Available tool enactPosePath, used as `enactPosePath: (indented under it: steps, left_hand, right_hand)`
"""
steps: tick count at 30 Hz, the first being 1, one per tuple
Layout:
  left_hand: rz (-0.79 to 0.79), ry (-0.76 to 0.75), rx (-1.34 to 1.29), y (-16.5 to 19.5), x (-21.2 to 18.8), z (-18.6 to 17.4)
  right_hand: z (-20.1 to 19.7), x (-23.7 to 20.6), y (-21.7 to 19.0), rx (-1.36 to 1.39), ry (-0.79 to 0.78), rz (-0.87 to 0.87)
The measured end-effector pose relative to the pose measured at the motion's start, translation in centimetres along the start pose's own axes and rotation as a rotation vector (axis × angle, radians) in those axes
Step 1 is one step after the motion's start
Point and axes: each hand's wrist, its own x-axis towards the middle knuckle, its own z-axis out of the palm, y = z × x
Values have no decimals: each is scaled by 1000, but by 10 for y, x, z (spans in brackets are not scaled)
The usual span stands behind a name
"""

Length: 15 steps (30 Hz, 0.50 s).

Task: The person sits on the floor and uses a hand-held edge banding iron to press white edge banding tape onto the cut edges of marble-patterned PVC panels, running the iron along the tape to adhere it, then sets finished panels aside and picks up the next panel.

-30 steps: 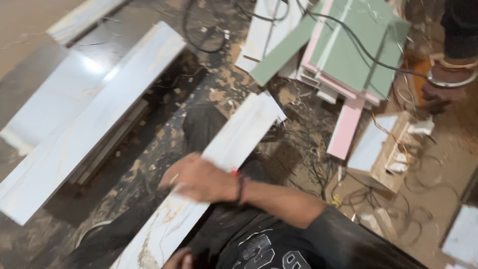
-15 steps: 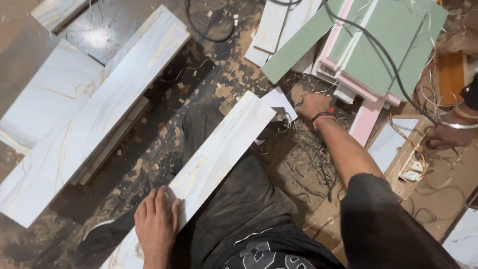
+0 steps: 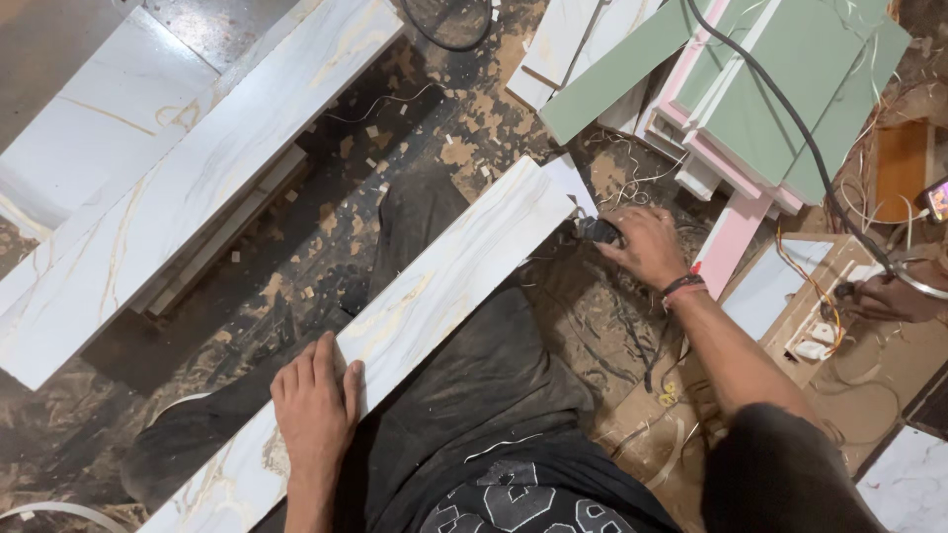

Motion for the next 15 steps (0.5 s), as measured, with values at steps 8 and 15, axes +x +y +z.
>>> enactPosePath:
  steps: [8, 15]
  left_hand:
    - [-25, 13, 68, 0, -15, -8]
    - [-116, 112, 65, -20, -52, -18]
  right_hand:
    - [2, 15, -41, -220, 0, -30]
    - [59, -53, -90, 322, -92, 196]
